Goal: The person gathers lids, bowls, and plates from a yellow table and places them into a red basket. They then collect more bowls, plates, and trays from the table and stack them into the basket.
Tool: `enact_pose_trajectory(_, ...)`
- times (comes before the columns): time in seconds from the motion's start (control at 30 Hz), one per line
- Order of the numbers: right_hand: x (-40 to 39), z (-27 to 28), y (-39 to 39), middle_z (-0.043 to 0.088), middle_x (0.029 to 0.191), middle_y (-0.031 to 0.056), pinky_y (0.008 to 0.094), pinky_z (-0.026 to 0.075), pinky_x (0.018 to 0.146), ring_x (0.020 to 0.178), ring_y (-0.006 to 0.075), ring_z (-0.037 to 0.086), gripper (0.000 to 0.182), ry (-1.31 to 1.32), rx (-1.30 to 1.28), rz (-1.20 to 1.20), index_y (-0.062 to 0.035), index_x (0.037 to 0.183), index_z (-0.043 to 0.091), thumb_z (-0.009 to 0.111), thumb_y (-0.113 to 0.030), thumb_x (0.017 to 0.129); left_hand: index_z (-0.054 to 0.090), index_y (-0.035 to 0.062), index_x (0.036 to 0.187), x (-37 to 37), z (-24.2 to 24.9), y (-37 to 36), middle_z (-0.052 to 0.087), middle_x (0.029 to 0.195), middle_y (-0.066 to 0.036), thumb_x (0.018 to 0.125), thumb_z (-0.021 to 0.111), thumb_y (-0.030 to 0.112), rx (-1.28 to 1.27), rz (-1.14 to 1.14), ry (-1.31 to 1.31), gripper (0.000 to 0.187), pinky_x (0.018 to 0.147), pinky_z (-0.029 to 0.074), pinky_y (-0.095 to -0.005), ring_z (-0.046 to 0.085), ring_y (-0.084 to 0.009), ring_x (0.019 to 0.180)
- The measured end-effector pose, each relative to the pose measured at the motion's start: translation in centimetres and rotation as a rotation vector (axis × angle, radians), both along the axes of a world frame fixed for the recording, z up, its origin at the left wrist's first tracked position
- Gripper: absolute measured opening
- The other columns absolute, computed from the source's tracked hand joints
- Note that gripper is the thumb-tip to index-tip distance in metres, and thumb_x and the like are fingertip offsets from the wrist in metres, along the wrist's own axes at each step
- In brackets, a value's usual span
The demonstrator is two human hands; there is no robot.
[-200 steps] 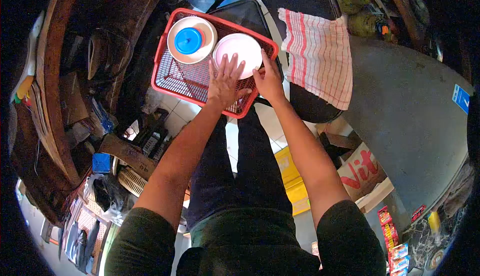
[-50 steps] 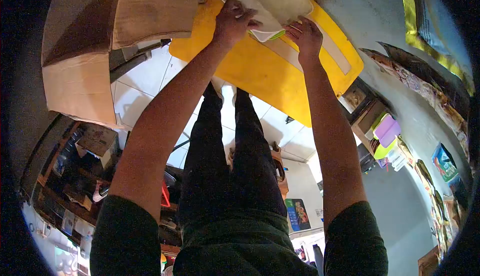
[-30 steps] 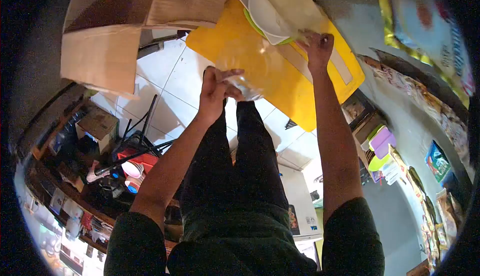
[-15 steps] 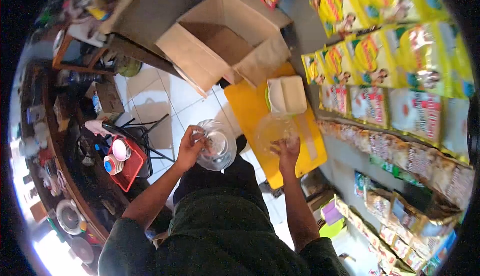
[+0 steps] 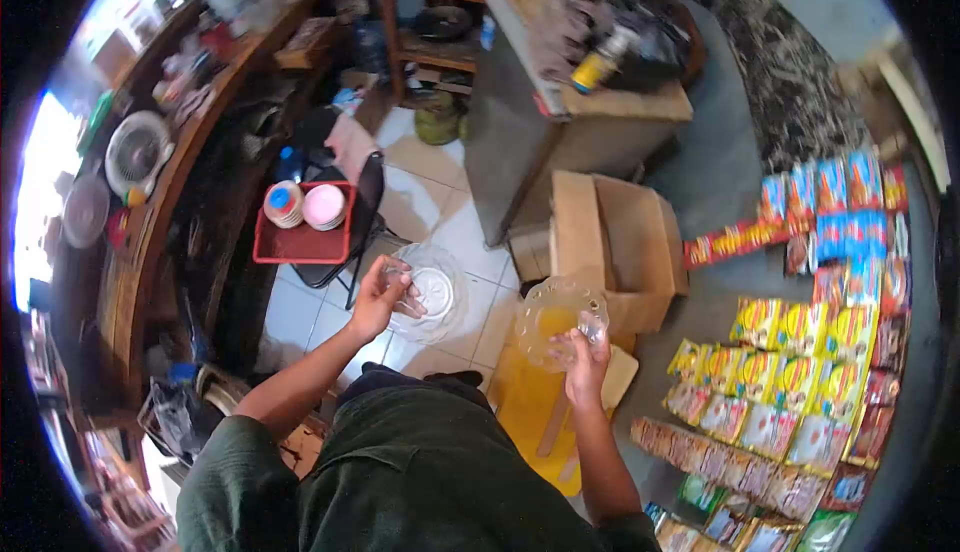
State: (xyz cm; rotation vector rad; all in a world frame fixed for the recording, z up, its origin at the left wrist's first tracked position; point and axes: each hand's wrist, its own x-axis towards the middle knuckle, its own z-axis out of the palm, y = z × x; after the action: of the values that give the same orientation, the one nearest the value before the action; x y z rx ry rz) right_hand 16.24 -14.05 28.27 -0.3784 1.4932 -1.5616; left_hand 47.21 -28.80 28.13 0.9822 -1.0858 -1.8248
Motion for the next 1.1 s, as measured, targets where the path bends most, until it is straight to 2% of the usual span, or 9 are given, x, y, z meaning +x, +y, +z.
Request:
enact_pose_trajectory(0.17,9.3,4.2,-7.2,0.059,0.087,0.0066,0.0329,0.055,0.06,0.077,0.0205,0.064,0.037,-0.019,-0.123,0.14,-0.0094,0.125,0.045,0.055,-0.01,0.089,0.041,0.0044,0.108,9.7,0.5,0.0,0.057,0.08,-0.012,0.095,0.051,0.013,-0.034,0.28,-0.033,0.019,0.055,0.058,-0.0381,0.065,-0.0259,0.063)
enact_pose_trajectory(0.23,13.2,5.1,-9.4,0.061,0.089,0.0108,0.0348,0.057,0.059,0.076,0.023,0.066,0.036,-0.039,-0.188,0.192,-0.0064,0.123,0.043,0.054,-0.008,0.089,0.041,0.005,0.106,13.4,0.2,0.4,0.057,0.079,-0.012,0.095,0.051,0.015,-0.05,0.36,-0.035,0.018,0.054,0.058,-0.0371,0.065,-0.0259,0.062)
enact_pose_trajectory(0.43,24.0,5.3,-13.7,0.062,0.086,0.0119,0.0358,0.058,0.06,0.077,0.0236,0.066,0.035,-0.086,-0.184,0.338,-0.0082,0.123,0.043,0.052,-0.007,0.089,0.04,0.0048,0.108,23.5,-2.0,2.5,0.056,0.076,-0.011,0.095,0.05,0.015,0.012,0.607,-0.044,0.02,0.053,0.057,-0.034,0.065,-0.025,0.061)
enact_pose_trajectory(0.5,26.7,4.9,-14.5,0.06,0.085,0.0104,0.0313,0.058,0.059,0.077,0.0214,0.065,0.036,-0.116,-0.181,0.407,-0.0085,0.124,0.044,0.052,-0.005,0.089,0.04,0.0042,0.107,25.7,-2.7,3.3,0.056,0.077,-0.012,0.095,0.05,0.015,0.025,0.668,-0.041,0.019,0.053,0.057,-0.0349,0.066,-0.0263,0.062)
enact_pose_trajectory(0.57,29.1,4.6,-15.2,0.06,0.085,0.0107,0.0314,0.058,0.059,0.077,0.0218,0.065,0.036,-0.127,-0.16,0.437,-0.0086,0.124,0.044,0.052,-0.006,0.088,0.04,0.0036,0.106,27.3,-3.4,3.8,0.057,0.077,-0.013,0.095,0.05,0.016,0.04,0.723,-0.036,0.019,0.052,0.057,-0.0358,0.066,-0.0276,0.063)
enact_pose_trajectory(0.67,31.6,3.8,-16.3,0.06,0.085,0.0108,0.0327,0.057,0.059,0.077,0.0228,0.066,0.036,-0.144,-0.118,0.479,-0.0085,0.124,0.043,0.052,-0.006,0.089,0.04,0.0044,0.106,29.2,-4.2,4.0,0.059,0.078,-0.013,0.096,0.05,0.018,0.084,0.79,-0.051,0.02,0.046,0.052,-0.031,0.063,-0.022,0.058)
enact_pose_trajectory(0.73,32.8,3.1,-17.2,0.06,0.085,0.0107,0.034,0.058,0.06,0.077,0.0234,0.066,0.036,-0.153,-0.09,0.503,-0.0082,0.124,0.042,0.051,-0.006,0.089,0.041,0.0056,0.105,30.1,-4.5,3.8,0.062,0.078,-0.013,0.096,0.051,0.02,0.06,0.788,-0.293,0.02,0.04,0.043,-0.0271,0.056,-0.0159,0.048)
enact_pose_trajectory(0.83,33.8,1.9,-18.9,0.059,0.085,0.0098,0.0341,0.057,0.06,0.078,0.0234,0.066,0.036,-0.145,-0.03,0.531,-0.0083,0.124,0.042,0.051,-0.006,0.089,0.042,0.0065,0.103,30.7,-4.8,3.0,0.064,0.078,-0.012,0.096,0.051,0.02,0.15,0.807,-0.179,0.018,0.037,0.038,-0.0264,0.049,-0.0127,0.041)
enact_pose_trajectory(1.1,34.1,-2.5,-26.9,0.058,0.086,0.0064,0.0377,0.055,0.069,0.081,0.0245,0.065,0.04,-0.272,0.091,0.474,-0.012,0.125,0.044,0.053,-0.006,0.087,0.037,0.0052,0.11,30.3,-8.1,-2.3,0.061,0.09,-0.018,0.098,0.041,0.021,0.223,0.911,-0.016,0.02,0.04,0.044,-0.0283,0.054,-0.0188,0.045)
